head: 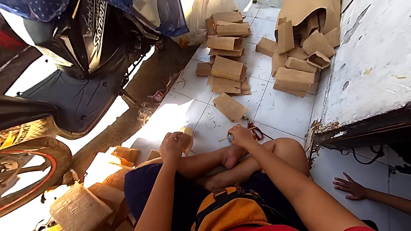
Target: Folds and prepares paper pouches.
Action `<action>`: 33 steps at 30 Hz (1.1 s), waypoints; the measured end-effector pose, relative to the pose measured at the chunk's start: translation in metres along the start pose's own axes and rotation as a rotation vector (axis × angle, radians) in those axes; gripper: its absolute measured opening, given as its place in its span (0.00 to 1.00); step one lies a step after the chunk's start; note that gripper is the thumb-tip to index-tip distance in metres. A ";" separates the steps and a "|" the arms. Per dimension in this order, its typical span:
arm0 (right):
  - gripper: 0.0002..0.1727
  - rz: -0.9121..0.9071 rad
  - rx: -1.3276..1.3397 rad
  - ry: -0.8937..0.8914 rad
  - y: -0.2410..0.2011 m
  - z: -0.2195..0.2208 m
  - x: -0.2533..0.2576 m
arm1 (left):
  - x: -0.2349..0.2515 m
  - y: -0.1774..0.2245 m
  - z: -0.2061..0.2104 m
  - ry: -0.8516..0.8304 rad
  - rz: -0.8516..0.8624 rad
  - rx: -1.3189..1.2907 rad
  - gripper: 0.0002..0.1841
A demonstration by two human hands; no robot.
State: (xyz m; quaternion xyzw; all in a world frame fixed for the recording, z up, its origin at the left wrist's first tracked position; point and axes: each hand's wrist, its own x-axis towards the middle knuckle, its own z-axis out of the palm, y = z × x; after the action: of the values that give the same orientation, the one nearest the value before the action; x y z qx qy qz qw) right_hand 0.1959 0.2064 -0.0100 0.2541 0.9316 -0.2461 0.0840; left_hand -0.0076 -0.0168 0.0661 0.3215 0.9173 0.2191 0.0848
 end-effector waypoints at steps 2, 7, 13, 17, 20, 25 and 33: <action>0.21 -0.007 -0.016 -0.086 -0.009 0.000 -0.003 | -0.005 0.000 0.006 -0.018 0.004 -0.001 0.13; 0.22 -0.066 -0.045 -0.160 -0.017 0.002 -0.003 | -0.015 -0.004 0.011 0.000 0.043 -0.037 0.12; 0.21 -0.040 0.047 -0.162 -0.016 -0.002 0.000 | -0.024 -0.003 0.003 0.091 0.103 -0.231 0.11; 0.23 0.017 0.249 -0.122 -0.006 -0.006 0.011 | -0.029 0.008 -0.006 0.039 0.063 -0.325 0.10; 0.23 0.024 0.335 -0.082 0.008 0.007 0.029 | -0.035 0.015 -0.013 0.006 0.049 -0.348 0.10; 0.29 0.081 0.399 -0.095 0.011 0.008 0.047 | -0.046 0.021 -0.024 -0.024 0.046 -0.361 0.09; 0.38 0.278 0.268 -0.146 -0.023 -0.015 0.054 | -0.052 0.020 -0.027 -0.051 0.016 -0.391 0.09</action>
State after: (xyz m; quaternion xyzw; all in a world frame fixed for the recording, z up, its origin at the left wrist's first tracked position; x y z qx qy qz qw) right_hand 0.1372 0.2203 -0.0025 0.3704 0.8380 -0.3716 0.1498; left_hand 0.0357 -0.0446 0.1005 0.3116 0.8522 0.3856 0.1673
